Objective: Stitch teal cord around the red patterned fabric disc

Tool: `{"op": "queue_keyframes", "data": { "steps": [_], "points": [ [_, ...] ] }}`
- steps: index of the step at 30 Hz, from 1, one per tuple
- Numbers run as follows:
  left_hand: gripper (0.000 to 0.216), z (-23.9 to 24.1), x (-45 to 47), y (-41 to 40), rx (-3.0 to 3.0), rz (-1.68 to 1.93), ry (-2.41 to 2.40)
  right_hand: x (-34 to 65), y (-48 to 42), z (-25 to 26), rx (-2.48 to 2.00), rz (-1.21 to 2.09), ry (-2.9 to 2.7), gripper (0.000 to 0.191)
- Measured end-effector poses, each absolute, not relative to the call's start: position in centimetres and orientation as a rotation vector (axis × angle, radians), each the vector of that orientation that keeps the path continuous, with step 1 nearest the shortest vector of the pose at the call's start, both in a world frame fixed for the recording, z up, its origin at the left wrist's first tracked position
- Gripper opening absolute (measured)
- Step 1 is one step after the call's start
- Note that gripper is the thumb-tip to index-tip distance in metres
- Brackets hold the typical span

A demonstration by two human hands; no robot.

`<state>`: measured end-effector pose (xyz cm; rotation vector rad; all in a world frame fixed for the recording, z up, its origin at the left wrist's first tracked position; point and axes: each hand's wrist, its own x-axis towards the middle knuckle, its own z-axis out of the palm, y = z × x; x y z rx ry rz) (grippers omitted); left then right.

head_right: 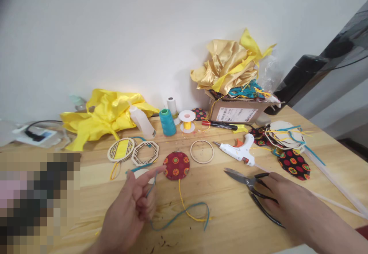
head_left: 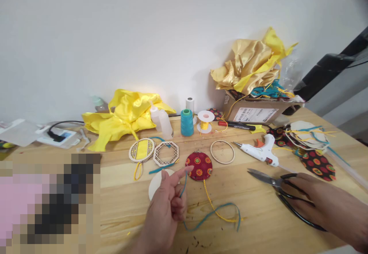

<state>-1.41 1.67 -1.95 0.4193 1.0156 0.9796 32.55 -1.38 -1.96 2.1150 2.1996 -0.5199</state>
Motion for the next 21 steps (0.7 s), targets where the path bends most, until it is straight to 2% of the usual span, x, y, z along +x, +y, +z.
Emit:
{"op": "queue_keyframes", "data": {
  "steps": [3, 5, 7, 9, 11, 13, 17, 21],
  "points": [
    [0.070, -2.0, -1.4, 1.5, 0.452, 0.976, 0.986, 30.6, -1.0, -1.0, 2.251, -0.373, 2.248, 0.028],
    [0.071, -2.0, -1.4, 1.3, 0.469, 0.981, 0.976, 27.1, -0.6, 0.1, 2.392, -0.466, 2.349, 0.031],
    [0.071, -2.0, -1.3, 1.2, 0.482, 0.991, 0.971, 22.8, 0.0, 0.8, 2.371, -1.144, 2.385, 0.032],
    [0.069, -2.1, -1.4, 1.0, 0.501, 0.998, 0.960, 18.6, 0.7, 0.8, 2.226, -1.936, 2.138, 0.034],
    [0.066, -2.3, -1.4, 0.9, 0.518, 0.995, 0.953, 15.4, 1.3, 0.5, 2.101, -2.420, 1.843, 0.037],
    [0.067, -2.4, -1.5, 0.8, 0.538, 0.980, 0.956, 13.5, 1.9, 0.0, 1.980, -2.691, 1.661, 0.032],
    [0.070, -2.4, -1.4, 1.0, 0.581, 0.949, 0.993, 12.5, 2.5, -0.3, 1.756, -2.936, 1.651, 0.011],
    [0.072, -2.5, -1.1, 1.0, 0.591, 0.930, 0.995, 12.8, 2.7, -0.5, 1.860, -2.837, 1.812, 0.014]
  ]
}}
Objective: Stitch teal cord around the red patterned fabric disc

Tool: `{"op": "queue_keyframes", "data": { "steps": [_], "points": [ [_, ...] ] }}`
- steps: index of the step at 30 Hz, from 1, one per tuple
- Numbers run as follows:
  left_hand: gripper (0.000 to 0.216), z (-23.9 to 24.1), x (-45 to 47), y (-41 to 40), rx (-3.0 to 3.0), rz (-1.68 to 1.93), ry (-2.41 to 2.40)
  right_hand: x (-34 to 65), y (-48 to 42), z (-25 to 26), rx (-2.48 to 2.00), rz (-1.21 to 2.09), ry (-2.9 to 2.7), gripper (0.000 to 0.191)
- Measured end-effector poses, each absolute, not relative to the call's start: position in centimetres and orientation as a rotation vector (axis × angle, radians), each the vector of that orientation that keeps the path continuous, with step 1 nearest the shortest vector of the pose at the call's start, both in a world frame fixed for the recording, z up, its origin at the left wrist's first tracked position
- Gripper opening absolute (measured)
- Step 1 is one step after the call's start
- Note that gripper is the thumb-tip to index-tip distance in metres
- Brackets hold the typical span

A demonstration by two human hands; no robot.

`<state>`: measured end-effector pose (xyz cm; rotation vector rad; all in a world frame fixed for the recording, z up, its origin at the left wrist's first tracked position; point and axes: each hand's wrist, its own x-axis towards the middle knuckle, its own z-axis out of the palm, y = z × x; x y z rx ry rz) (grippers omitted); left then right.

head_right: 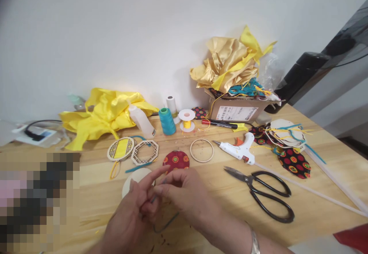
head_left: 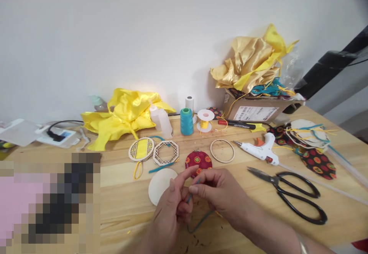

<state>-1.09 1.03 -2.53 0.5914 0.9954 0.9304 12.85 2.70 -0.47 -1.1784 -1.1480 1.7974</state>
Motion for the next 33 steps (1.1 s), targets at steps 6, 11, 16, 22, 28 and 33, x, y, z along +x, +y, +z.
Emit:
{"op": "queue_keyframes", "data": {
  "steps": [6, 11, 16, 22, 28, 33],
  "points": [
    [0.045, -3.0, -1.1, 0.9, 0.759, 0.853, 1.039, 14.0, 2.9, -0.8, -1.342, 1.287, -1.503, 0.014],
    [0.029, -2.5, -1.1, 1.1, 1.032, 0.802, 1.110, 14.7, 2.8, -0.8, -1.347, 1.074, -1.740, 0.013],
    [0.022, -1.8, -1.1, 0.9, 1.226, 0.771, 1.167, 14.9, 2.8, -0.9, -1.357, 1.040, -1.838, 0.016],
    [0.022, -2.0, -1.2, 0.7, 1.219, 0.848, 1.226, 15.5, 4.0, 0.0, -1.377, 0.941, -1.898, 0.017],
    [0.022, -3.1, -1.3, 1.1, 0.845, 1.032, 1.120, 16.6, 6.4, -0.1, -1.447, 0.497, -2.267, 0.015],
    [0.020, -2.6, -1.2, 1.4, 0.636, 1.111, 1.085, 16.0, 6.7, -1.0, -1.267, 0.395, -2.605, 0.014]
  ]
}}
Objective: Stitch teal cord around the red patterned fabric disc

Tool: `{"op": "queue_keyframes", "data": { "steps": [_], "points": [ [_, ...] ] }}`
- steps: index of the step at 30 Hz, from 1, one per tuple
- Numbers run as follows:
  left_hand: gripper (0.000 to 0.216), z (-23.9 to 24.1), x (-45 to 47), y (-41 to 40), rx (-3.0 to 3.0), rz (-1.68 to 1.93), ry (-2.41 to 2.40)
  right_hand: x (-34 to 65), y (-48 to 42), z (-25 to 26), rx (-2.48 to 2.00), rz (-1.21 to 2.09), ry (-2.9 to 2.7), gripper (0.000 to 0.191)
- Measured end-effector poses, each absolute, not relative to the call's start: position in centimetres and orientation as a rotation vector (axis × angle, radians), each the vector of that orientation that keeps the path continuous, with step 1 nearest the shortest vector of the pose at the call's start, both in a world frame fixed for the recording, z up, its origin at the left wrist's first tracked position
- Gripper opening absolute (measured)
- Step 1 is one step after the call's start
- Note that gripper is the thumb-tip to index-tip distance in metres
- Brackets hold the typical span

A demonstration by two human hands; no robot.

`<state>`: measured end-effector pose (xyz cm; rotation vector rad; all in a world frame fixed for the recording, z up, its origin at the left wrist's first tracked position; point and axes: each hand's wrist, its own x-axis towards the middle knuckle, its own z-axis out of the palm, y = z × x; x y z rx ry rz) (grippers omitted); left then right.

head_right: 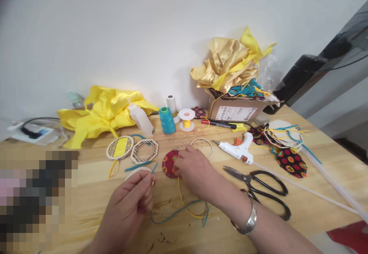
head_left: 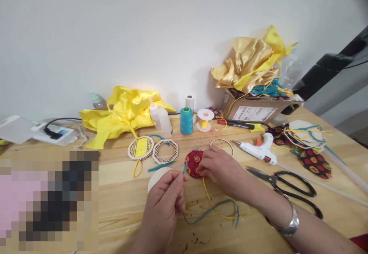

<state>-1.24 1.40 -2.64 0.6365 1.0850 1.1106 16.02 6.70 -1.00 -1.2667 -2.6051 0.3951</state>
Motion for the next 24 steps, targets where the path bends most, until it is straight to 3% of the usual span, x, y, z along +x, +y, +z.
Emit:
{"op": "queue_keyframes", "data": {
  "steps": [16, 19, 24],
  "points": [
    [0.017, -1.9, -1.2, 1.6, 0.530, 1.171, 1.068, 14.8, 6.5, -3.3, -1.162, 0.290, -2.645, 0.011],
    [0.017, -1.9, -1.2, 1.6, 0.530, 1.174, 1.074, 14.8, 6.3, -2.3, -1.179, 0.445, -2.551, 0.014],
    [0.019, -2.0, -1.2, 1.5, 0.496, 1.180, 1.059, 15.0, 7.4, 1.0, -1.295, 0.969, -1.992, 0.018]
  ]
}}
